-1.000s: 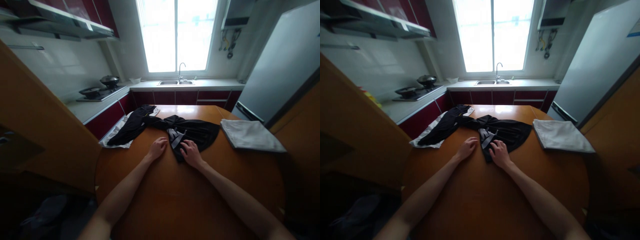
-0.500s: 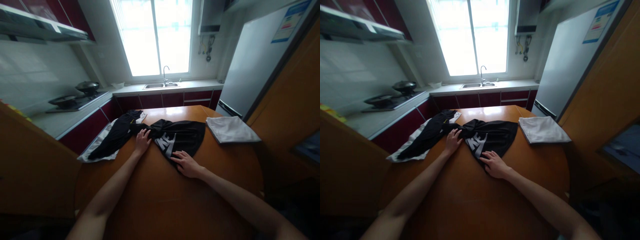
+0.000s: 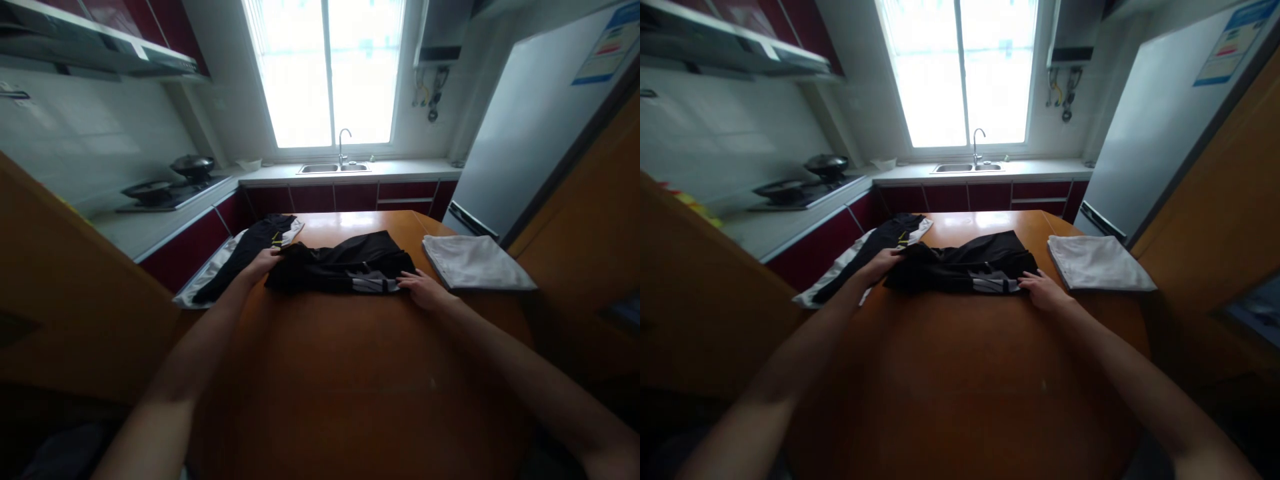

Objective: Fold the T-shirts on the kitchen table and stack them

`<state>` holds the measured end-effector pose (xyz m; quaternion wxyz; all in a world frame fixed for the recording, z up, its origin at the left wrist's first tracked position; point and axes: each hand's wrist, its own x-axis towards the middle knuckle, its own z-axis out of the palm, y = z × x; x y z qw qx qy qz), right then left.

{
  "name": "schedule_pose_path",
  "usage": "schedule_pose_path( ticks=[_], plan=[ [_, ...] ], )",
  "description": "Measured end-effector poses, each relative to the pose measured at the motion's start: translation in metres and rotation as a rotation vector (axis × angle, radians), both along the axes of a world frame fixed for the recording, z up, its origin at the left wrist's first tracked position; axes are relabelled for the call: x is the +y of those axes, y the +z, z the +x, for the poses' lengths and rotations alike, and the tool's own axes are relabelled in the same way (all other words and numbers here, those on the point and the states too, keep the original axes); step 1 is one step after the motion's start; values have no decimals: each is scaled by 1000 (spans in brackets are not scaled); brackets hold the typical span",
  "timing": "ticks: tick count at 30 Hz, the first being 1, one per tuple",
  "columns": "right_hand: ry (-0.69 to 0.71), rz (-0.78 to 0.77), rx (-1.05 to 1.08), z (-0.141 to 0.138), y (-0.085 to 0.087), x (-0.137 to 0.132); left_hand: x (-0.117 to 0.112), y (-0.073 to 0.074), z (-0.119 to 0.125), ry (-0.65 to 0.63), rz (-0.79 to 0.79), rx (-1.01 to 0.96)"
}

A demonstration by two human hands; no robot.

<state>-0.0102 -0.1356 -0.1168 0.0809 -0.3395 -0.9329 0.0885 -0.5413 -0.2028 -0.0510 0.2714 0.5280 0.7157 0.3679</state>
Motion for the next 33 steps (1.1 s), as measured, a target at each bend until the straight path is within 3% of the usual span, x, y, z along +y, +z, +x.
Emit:
schedule_pose_path(
  ticks=[3, 5, 7, 9, 11, 13, 16, 20, 23, 27, 30, 33],
  plan=[
    [-307, 97, -70, -21, 6, 23, -20, -6, -14, 156, 36, -17],
    [-473, 162, -37, -45, 9, 19, -36, -13, -19, 258, 70, 19],
    [-480, 204, 76, -75, 8, -2, -52, -21, -18, 354, 118, 78],
    [-357, 199, 204, -107, 4, -34, -70, -29, -12, 397, 197, 193],
    [-223, 185, 268, -135, -2, -67, -87, -37, -3, 296, 288, 398],
    [-136, 166, 301, -156, -8, -91, -101, -44, 7, 92, 335, 633],
    [-116, 138, 266, -174, -18, -104, -113, -50, 17, -103, 281, 825],
    [-191, 95, 176, -170, -30, -83, -115, -51, 29, -140, 200, 849],
    [-285, 84, 176, -146, -33, -50, -116, -53, 54, -147, 257, 812],
    [-554, 132, 287, -110, -30, -20, -117, -52, 96, -393, 377, 733],
    [-546, 204, 429, -99, -26, -38, -118, -45, 99, -514, 405, 672],
    [-295, 144, 455, -106, -26, -83, -122, -42, 73, -495, 326, 643]
  ],
)
